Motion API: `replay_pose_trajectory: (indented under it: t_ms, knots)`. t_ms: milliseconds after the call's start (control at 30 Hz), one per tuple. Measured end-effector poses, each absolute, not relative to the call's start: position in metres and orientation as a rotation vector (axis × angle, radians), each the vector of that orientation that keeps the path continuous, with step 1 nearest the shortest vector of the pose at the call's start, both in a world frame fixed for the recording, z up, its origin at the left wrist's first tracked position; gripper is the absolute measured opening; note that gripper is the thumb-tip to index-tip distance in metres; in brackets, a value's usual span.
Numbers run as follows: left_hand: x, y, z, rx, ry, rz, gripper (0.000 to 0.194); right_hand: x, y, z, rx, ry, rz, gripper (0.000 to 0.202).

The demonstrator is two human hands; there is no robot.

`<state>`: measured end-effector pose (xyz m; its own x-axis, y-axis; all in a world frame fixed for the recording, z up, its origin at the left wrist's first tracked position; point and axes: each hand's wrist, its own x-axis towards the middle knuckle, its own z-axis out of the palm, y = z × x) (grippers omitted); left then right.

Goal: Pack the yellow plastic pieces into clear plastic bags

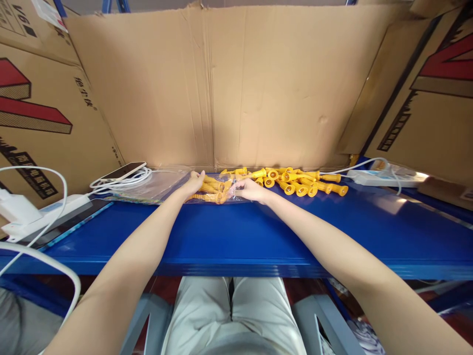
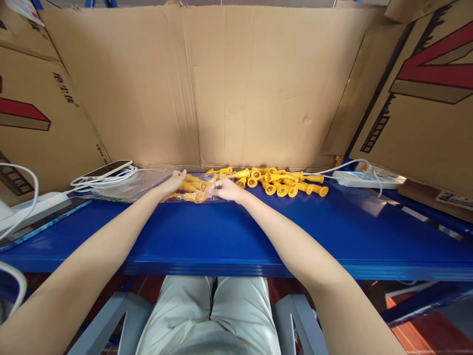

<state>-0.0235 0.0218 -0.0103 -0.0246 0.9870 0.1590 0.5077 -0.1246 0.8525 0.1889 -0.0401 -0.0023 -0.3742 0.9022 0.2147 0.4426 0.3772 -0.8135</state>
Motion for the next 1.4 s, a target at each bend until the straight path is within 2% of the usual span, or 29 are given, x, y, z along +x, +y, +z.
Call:
replay_pose_trajectory:
  t_ms: [233, 367, 600, 767, 967, 1100, 1167, 1300, 1400]
  knots:
    - [-0.024, 0.021, -0.009, 1.714, 1.637, 1.038, 0.011, 0.194, -0.041, -0.002, -1.089, -1.888, 1.005, 0.009]
    - [-0.024, 0.02, -0.008, 1.742, 1.646, 1.034, 0.007, 0.197, -0.036, 0.0, -1.135, -1.859, 1.01, 0.013]
    - [-0.025, 0.022, -0.008, 1.846, 1.66, 1.025, 0.003, 0.217, -0.02, 0.001, -1.391, -1.641, 0.468, 0.017]
    - [-0.025, 0.023, -0.008, 1.827, 1.637, 1.059, 0.007, 0.22, -0.013, 0.008, -1.404, -1.634, 0.137, 0.016]
    - [-0.025, 0.027, -0.011, 1.795, 1.594, 1.153, 0.013, 0.215, 0.013, 0.015, -1.578, -2.15, 0.038, 0.028]
    - [-0.025, 0.029, -0.013, 1.811, 1.619, 1.157, 0.011, 0.217, 0.026, 0.015, -1.869, -2.343, 0.054, 0.06]
    - [-0.025, 0.029, -0.014, 1.816, 1.642, 1.137, 0.01, 0.219, 0.027, 0.015, -1.966, -2.333, -0.006, 0.068]
    - [-0.023, 0.026, -0.013, 1.816, 1.646, 1.107, 0.009, 0.23, 0.022, 0.012, -1.945, -2.157, -0.16, 0.042]
    - [-0.021, 0.023, -0.01, 1.796, 1.672, 1.082, 0.008, 0.24, 0.017, 0.015, -1.835, -1.859, -0.146, 0.027]
